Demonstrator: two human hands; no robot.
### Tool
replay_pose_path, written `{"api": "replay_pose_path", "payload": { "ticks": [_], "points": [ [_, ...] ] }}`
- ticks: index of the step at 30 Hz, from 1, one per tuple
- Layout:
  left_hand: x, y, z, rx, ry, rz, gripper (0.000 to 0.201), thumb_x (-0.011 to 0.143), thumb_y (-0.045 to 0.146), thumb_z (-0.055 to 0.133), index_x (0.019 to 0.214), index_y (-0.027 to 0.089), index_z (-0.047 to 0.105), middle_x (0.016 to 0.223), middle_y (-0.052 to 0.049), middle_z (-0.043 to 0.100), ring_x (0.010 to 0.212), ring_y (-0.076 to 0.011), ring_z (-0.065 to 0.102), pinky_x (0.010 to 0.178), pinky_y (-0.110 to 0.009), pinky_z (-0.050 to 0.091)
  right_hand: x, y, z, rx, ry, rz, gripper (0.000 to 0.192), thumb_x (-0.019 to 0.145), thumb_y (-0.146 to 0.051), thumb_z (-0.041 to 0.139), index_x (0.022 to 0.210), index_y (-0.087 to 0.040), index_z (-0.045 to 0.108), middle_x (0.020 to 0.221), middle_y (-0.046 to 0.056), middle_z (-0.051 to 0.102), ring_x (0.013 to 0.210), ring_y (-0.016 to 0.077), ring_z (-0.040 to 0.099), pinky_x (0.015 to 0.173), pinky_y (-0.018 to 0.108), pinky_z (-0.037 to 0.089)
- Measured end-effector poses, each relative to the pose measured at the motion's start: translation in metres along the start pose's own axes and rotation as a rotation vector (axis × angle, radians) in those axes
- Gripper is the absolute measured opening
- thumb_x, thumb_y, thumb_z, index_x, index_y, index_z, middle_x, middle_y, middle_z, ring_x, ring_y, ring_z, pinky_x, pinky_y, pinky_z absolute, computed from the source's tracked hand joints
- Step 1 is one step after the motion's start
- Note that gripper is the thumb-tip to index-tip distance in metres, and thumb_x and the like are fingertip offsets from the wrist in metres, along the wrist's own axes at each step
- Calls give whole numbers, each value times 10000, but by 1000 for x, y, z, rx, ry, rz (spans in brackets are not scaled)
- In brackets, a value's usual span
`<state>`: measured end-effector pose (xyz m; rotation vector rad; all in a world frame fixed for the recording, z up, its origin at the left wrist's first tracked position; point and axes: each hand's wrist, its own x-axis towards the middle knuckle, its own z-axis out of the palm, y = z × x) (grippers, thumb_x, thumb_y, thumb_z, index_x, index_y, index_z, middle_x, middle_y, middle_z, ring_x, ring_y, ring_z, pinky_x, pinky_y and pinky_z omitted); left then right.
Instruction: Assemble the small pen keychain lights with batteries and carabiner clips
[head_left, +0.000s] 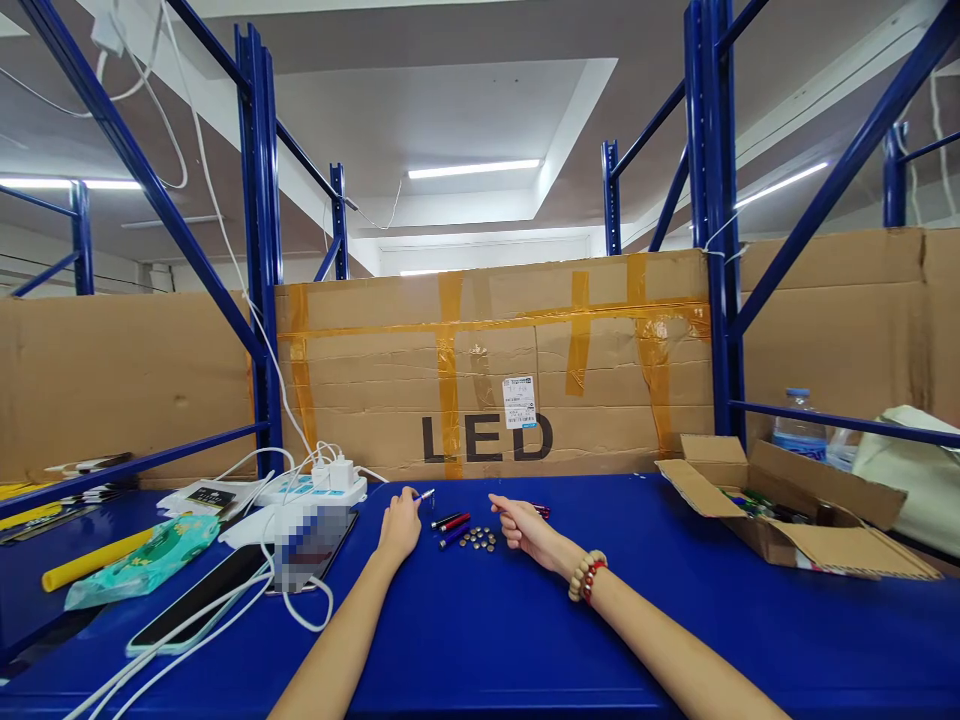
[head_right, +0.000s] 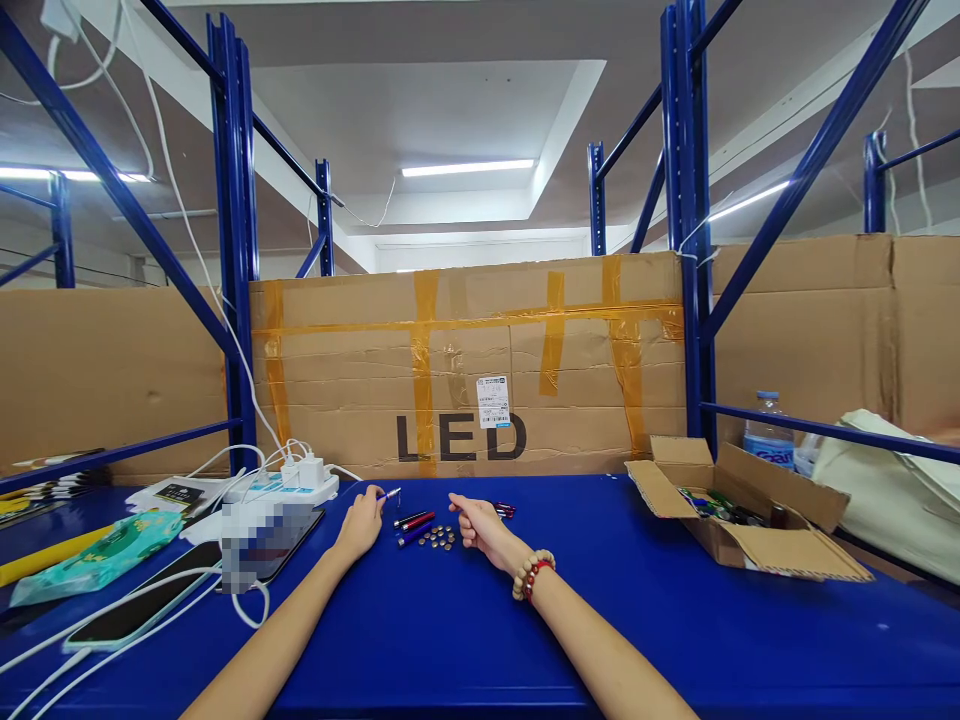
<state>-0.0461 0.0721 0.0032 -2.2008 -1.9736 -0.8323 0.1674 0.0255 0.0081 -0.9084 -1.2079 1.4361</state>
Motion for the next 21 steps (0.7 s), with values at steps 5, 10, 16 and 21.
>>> {"api": "replay_pose_path", "payload": {
  "ticks": [5,10,16,21],
  "points": [
    [-1,12,-8,-125,85,95,226,940,181,245,1083,158,419,902,-89,595,860,-211,579,771,-317,420,-1,-1,2,-45,52,-44,236,711,-368,674,758,-156,582,528,-75,454,361,10,317,345,151,244],
    [-8,30,-12,-244,111,301,201,933,168,250,1041,203,416,904,-53,564,869,-175,572,794,-279,433,-1,0,3,-135,142,-130,339,634,-183,742,947,-193,615,831,5,623,437,22,474,345,137,338],
    [-18,48,-13,-353,91,471,203,919,155,281,1056,207,422,997,-64,565,958,-176,553,852,-295,433,0,3,4,-202,132,-200,473,621,-177,752,1066,-202,593,1021,71,642,460,60,558,333,163,400],
    [-25,57,-15,-411,34,568,220,908,144,318,1088,201,432,1064,-81,559,1010,-181,525,896,-301,416,4,5,2,-243,102,-249,403,657,-264,721,1040,-184,622,1018,70,644,443,54,561,318,154,403]
  ]
}}
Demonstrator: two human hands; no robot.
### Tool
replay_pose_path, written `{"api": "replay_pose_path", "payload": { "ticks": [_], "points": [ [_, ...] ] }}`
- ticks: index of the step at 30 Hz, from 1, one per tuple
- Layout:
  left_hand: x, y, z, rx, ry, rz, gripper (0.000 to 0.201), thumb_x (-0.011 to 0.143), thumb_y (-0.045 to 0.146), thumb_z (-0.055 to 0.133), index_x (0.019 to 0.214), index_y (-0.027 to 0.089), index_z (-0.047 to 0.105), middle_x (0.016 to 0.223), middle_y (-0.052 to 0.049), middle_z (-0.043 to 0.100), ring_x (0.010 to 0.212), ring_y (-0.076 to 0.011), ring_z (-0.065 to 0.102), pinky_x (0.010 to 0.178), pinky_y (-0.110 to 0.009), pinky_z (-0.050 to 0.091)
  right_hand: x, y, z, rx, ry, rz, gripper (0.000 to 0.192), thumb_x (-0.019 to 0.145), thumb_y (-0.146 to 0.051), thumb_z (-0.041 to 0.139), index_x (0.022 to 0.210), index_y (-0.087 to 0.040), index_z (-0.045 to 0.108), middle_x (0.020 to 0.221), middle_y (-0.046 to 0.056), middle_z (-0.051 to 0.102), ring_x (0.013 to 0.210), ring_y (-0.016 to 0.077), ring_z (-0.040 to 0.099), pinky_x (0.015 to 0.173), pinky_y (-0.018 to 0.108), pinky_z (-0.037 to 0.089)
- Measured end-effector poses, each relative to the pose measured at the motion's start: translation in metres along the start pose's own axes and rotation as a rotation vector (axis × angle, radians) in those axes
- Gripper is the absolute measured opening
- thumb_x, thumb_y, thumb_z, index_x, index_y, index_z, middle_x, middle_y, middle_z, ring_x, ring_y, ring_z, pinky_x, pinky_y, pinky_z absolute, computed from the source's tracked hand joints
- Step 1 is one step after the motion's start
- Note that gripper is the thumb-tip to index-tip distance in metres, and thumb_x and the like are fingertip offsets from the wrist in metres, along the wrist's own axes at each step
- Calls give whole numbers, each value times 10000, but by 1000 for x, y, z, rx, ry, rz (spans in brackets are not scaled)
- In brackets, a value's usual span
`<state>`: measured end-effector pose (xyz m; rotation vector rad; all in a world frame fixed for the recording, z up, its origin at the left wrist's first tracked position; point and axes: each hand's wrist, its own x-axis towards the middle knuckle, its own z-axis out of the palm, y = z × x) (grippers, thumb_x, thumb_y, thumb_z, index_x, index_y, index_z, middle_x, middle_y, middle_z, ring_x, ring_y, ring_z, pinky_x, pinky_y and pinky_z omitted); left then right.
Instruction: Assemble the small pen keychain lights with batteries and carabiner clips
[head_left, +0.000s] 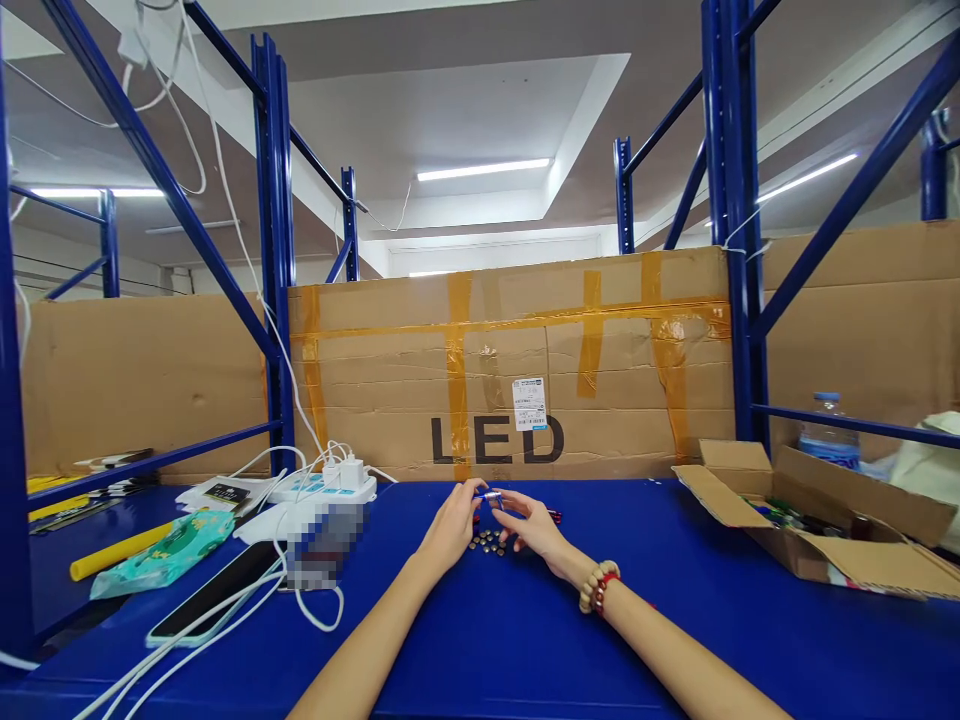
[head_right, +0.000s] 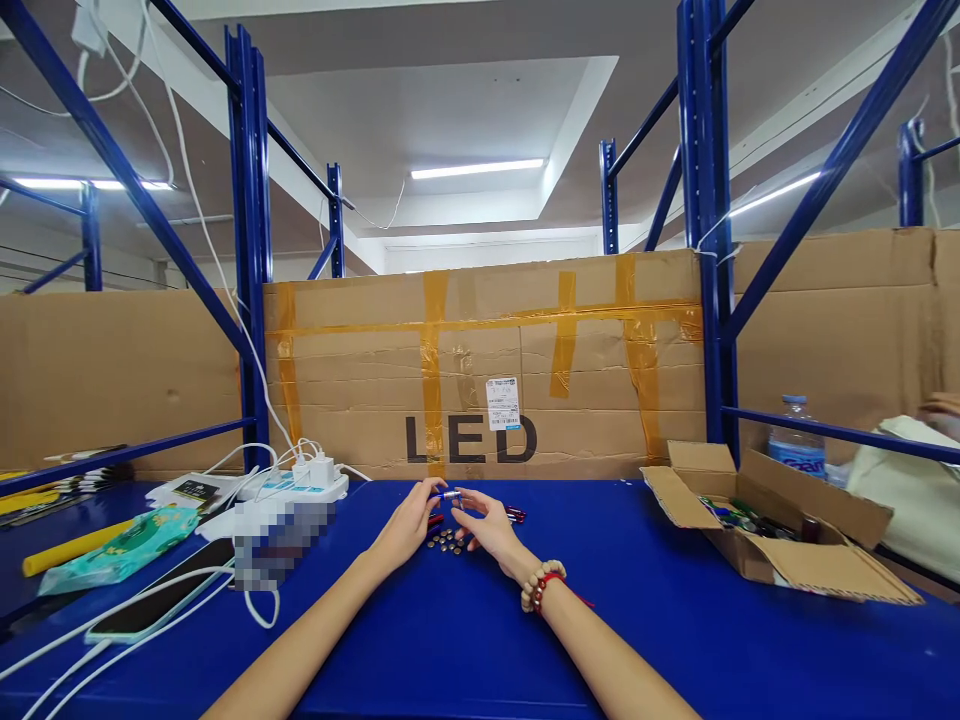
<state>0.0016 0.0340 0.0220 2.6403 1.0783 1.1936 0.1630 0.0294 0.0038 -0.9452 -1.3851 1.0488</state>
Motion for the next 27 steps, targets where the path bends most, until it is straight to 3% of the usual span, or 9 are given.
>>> {"api": "replay_pose_path", "payload": {
  "ticks": [8,15,21,27],
  "points": [
    [-1,-6,1,166,-64,-78,240,938,195,264,1054,197,473,1044,-64,563,981,-188,505,885,-316,401,9,7,-6,-95,-20,-81,347,671,-395,671,911,-144,691,762,41,682,340,54,510,282,163,351],
    [-2,-6,2,250,-149,-135,217,895,357,416,855,191,549,905,-62,600,901,-232,509,820,-353,409,7,8,-5,-168,-61,-106,381,684,-453,629,880,-132,686,598,8,647,283,58,461,275,170,297],
    [-3,-11,3,243,-197,-181,238,908,340,377,840,205,561,856,-56,622,888,-227,537,775,-322,424,6,7,-4,-205,-33,-153,383,743,-505,539,791,-150,674,616,-10,596,293,51,434,274,178,280],
    [-3,-15,9,131,-206,-171,184,907,252,360,988,205,519,950,-48,630,896,-188,577,765,-271,426,7,10,-6,-288,-28,-188,326,739,-428,582,900,-167,692,752,32,641,328,63,458,300,202,310]
  ]
}}
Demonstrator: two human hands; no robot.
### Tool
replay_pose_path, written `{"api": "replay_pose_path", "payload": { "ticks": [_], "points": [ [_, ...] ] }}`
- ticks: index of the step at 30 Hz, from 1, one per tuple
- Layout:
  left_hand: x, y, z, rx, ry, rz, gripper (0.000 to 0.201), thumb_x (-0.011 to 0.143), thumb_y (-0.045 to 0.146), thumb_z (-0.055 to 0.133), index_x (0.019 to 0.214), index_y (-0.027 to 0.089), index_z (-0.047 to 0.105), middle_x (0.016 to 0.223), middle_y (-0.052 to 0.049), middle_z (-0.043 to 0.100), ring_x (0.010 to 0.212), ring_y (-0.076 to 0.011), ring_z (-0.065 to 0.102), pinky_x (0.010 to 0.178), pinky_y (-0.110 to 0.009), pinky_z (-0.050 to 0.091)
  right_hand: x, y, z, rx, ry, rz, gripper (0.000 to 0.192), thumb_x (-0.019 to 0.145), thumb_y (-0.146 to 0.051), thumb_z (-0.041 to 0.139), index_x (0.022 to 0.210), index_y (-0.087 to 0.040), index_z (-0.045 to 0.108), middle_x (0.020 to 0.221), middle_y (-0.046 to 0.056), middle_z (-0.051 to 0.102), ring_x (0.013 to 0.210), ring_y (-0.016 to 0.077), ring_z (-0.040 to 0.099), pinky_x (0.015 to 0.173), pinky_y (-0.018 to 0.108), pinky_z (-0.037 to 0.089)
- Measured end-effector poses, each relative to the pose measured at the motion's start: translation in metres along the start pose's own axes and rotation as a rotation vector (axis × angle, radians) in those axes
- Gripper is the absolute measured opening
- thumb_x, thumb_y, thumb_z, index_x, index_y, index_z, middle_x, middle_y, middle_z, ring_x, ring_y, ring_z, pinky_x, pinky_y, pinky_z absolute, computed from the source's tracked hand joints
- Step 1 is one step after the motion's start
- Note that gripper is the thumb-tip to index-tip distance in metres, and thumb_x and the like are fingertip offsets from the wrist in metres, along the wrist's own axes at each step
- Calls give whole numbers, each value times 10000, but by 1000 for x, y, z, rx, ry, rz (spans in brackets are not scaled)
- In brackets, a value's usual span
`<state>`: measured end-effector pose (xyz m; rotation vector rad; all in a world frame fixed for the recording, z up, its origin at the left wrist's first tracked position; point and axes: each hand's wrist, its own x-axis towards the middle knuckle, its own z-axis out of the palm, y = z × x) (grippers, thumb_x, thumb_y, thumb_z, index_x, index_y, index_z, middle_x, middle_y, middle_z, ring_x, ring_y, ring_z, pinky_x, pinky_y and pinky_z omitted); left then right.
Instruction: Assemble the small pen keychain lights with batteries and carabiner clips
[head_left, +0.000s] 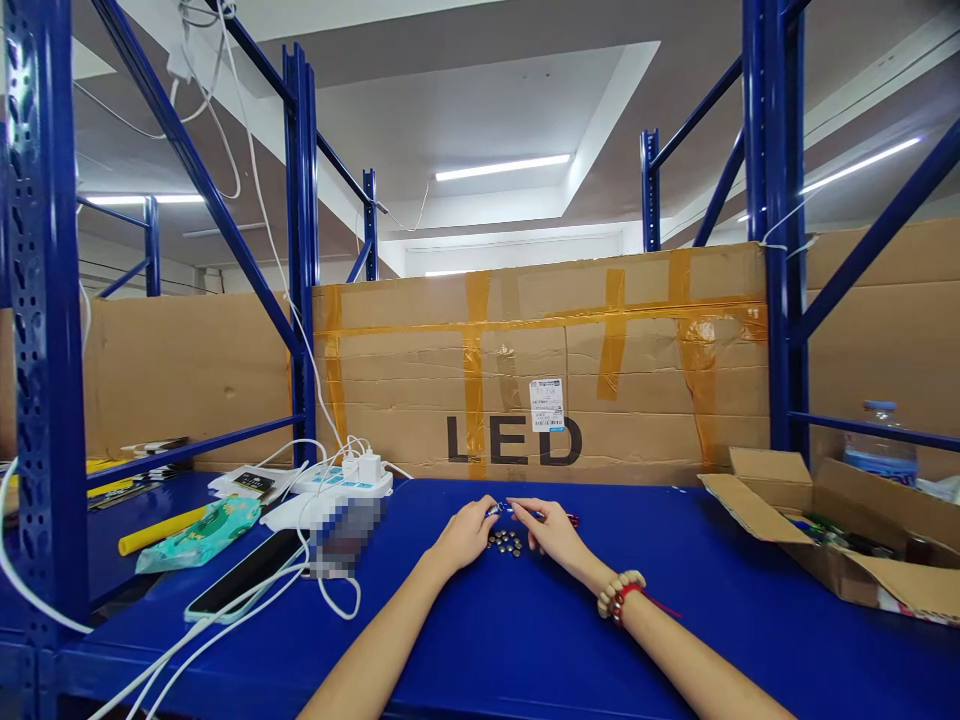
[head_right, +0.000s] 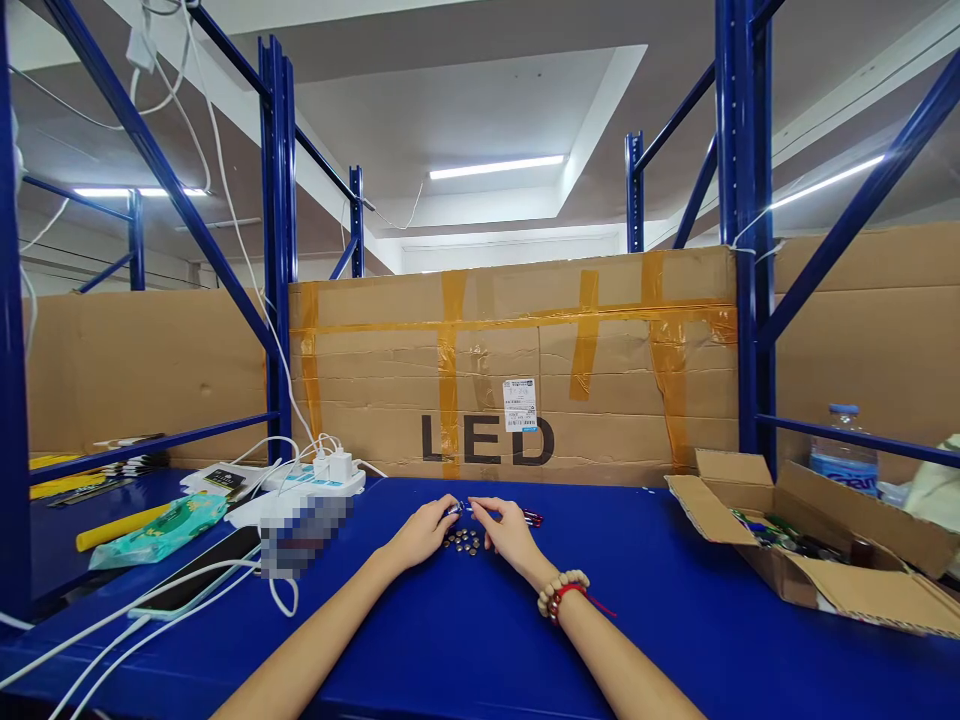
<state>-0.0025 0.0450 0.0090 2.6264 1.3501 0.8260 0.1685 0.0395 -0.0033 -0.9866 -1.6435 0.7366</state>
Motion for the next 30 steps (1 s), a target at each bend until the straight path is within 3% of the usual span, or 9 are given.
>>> {"api": "replay_pose_path", "payload": {
  "ticks": [6,11,23,27,30],
  "points": [
    [1,4,1,-74,57,-29,293,913,389,328,947,201,551,911,-30,639,874,-178,575,768,-268,418,-1,1,-1,-100,-15,-110,277,775,-375,561,912,-185,707,802,32,611,339,53,465,364,220,350],
    [2,5,0,-73,102,-78,414,924,418,259,775,197,576,804,-33,638,818,-194,572,734,-282,409,-2,2,0,-145,-69,-170,284,808,-399,545,973,-223,696,860,28,590,372,51,468,402,222,382],
    [1,9,-3,-71,151,-57,344,909,377,313,780,209,584,782,-19,628,819,-186,552,701,-263,413,-8,-6,-4,-448,-114,-292,338,900,-358,422,1162,-224,588,921,35,592,414,58,485,533,236,442],
    [1,6,-1,-81,142,-23,286,907,349,327,841,209,568,818,-23,622,816,-183,554,721,-270,419,-10,-14,-5,-611,-94,-338,297,897,-347,432,1068,-199,625,821,36,619,604,131,550,610,244,416],
    [2,5,1,-102,121,8,216,896,308,355,925,218,549,834,-14,614,793,-170,566,710,-255,421,-11,-17,-4,-653,-109,-332,274,894,-304,434,816,-182,666,680,17,617,601,139,522,580,235,373]
  ]
}}
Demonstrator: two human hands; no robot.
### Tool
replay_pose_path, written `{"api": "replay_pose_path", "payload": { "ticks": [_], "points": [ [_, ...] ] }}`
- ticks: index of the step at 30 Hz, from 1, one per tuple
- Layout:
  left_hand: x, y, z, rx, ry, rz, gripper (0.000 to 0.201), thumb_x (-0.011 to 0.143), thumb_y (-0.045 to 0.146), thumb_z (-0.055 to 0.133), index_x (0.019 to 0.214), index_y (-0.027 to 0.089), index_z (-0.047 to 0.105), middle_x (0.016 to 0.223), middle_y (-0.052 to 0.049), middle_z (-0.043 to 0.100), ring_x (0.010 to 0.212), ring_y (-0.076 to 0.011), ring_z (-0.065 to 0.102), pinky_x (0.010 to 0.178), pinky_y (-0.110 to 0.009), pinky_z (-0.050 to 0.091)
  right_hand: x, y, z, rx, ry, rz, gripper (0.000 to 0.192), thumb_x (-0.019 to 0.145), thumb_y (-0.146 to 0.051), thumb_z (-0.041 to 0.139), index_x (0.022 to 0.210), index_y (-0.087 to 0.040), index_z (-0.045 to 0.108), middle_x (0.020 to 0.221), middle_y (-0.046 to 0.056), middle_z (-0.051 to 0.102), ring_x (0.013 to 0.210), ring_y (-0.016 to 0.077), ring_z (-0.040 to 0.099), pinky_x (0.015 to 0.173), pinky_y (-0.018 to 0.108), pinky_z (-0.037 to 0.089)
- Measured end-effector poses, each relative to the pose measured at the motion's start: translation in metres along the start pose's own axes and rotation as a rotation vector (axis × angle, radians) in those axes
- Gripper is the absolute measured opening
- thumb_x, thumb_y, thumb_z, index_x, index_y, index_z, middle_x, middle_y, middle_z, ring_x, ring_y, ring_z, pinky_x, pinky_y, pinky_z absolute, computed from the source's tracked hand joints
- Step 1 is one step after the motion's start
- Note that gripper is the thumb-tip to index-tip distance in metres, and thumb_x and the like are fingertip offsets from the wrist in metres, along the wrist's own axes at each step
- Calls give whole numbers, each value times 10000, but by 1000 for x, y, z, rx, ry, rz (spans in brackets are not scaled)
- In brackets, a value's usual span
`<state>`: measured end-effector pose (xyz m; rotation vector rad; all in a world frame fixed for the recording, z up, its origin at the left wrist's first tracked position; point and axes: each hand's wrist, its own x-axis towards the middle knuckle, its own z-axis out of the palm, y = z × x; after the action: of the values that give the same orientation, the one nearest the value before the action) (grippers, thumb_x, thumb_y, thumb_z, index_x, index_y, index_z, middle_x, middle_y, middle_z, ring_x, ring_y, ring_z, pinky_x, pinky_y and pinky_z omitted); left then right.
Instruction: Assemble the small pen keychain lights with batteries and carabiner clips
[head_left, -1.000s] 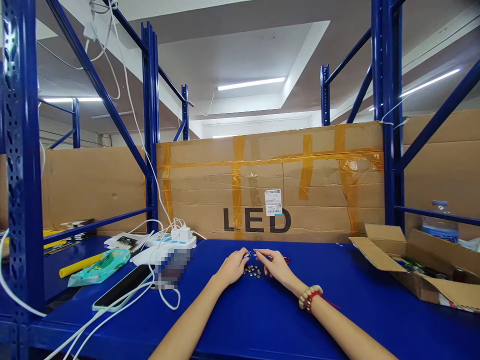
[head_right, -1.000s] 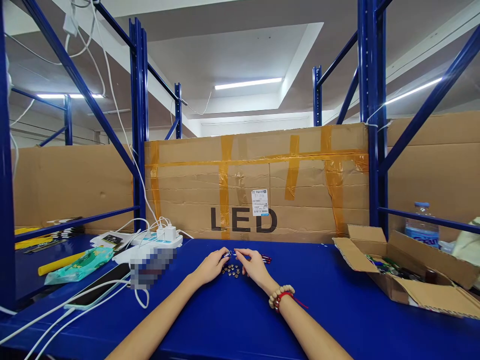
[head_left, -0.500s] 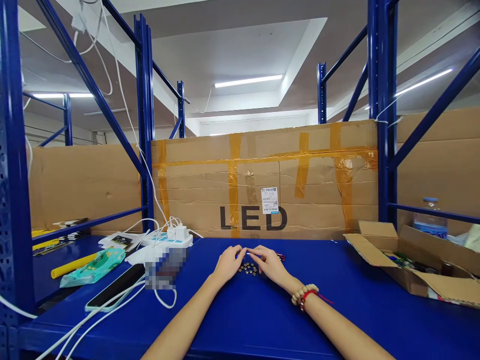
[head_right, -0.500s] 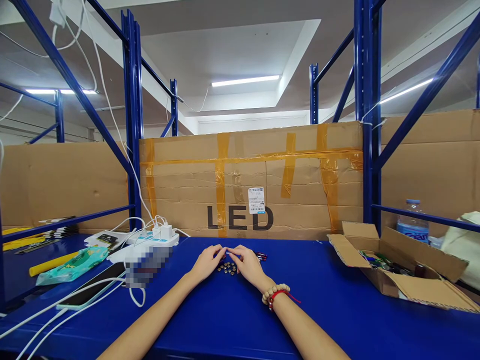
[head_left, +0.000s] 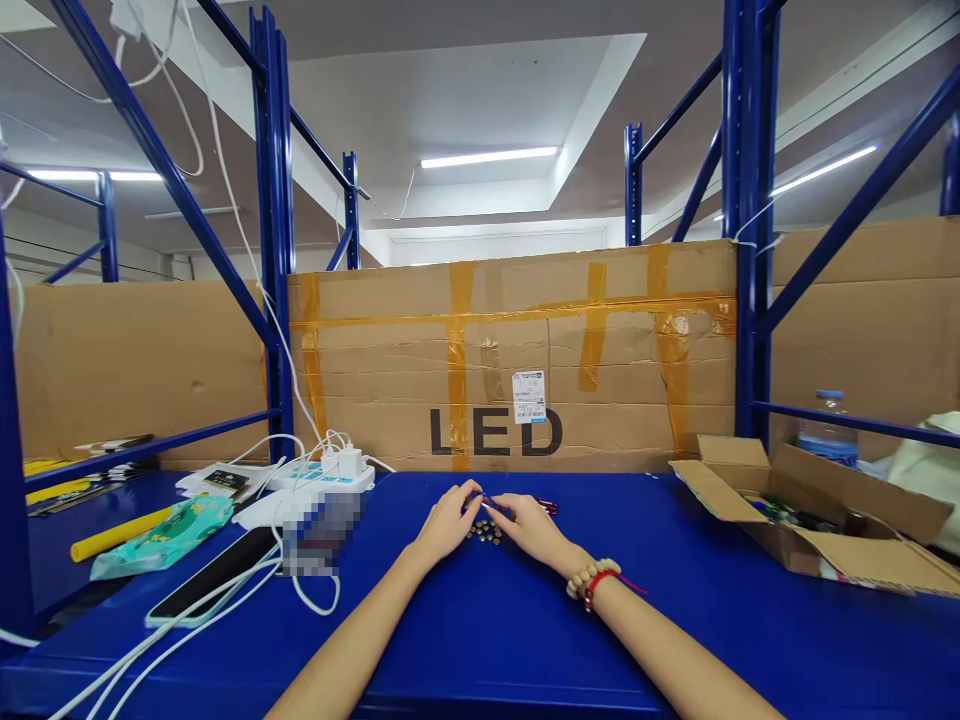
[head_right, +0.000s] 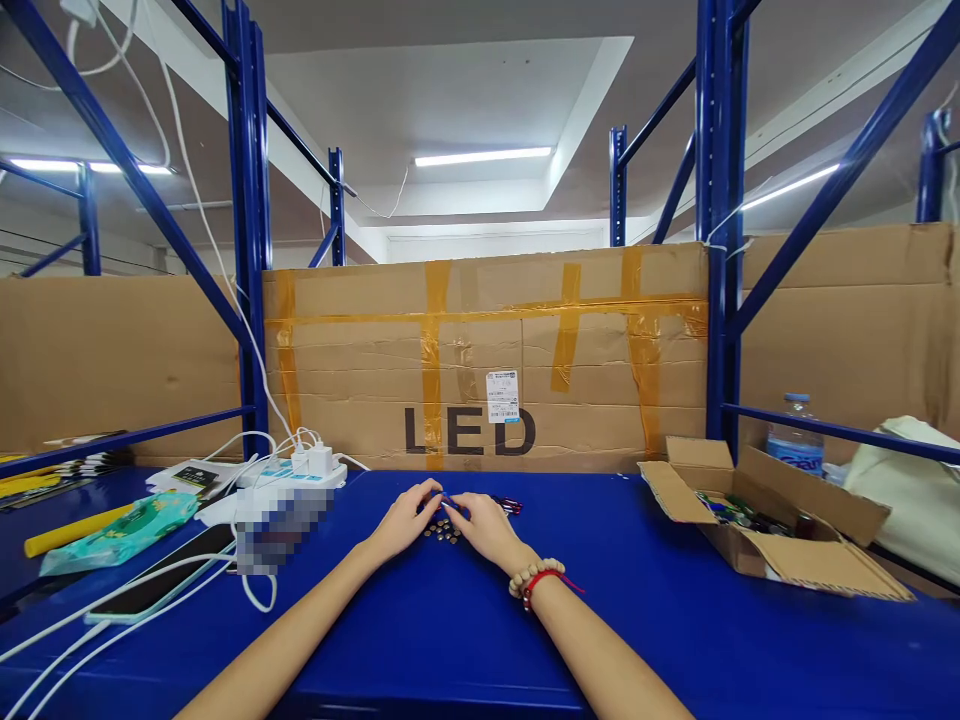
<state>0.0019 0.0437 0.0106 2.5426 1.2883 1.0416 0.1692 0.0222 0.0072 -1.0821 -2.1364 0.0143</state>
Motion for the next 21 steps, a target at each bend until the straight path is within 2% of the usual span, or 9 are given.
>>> {"api": "replay_pose_path", "payload": {
  "ticks": [1,3,10,13,17,21],
  "points": [
    [0,0,1,-9,-9,10,198,891,292,364,942,223,543,839,-9,614,787,-165,571,701,-248,421,0,-1,0,-8,-13,5,300,894,-290,430,730,-176,655,626,7,603,562,131,503,552,230,355],
    [1,0,2,-25,-23,24,188,887,268,362,938,227,538,849,-4,620,786,-162,578,695,-242,421,1,-2,1,-21,-22,12,310,893,-267,433,671,-170,627,603,0,596,543,125,489,531,224,334],
    [4,-3,3,-95,-46,32,190,905,296,319,937,220,490,827,-6,636,766,-168,595,681,-249,428,1,-4,1,-18,18,52,362,932,-301,364,707,-172,616,714,21,638,648,135,553,638,228,384],
    [4,-5,5,-104,-54,54,167,893,271,336,929,208,486,852,-19,630,803,-172,580,735,-262,430,1,-2,2,-1,32,86,372,936,-300,347,726,-174,627,738,31,651,683,148,575,660,238,393],
    [5,-3,5,-81,-43,59,163,886,239,333,886,206,493,930,-29,604,899,-158,551,824,-251,407,0,0,3,50,45,126,397,941,-319,316,746,-179,632,749,25,663,682,145,591,645,230,403],
    [4,0,4,-34,-34,-2,275,918,347,290,785,209,488,842,-20,598,825,-165,566,746,-252,418,0,-2,4,89,55,148,441,939,-358,302,684,-174,611,673,10,641,614,137,579,582,222,397]
  ]
}}
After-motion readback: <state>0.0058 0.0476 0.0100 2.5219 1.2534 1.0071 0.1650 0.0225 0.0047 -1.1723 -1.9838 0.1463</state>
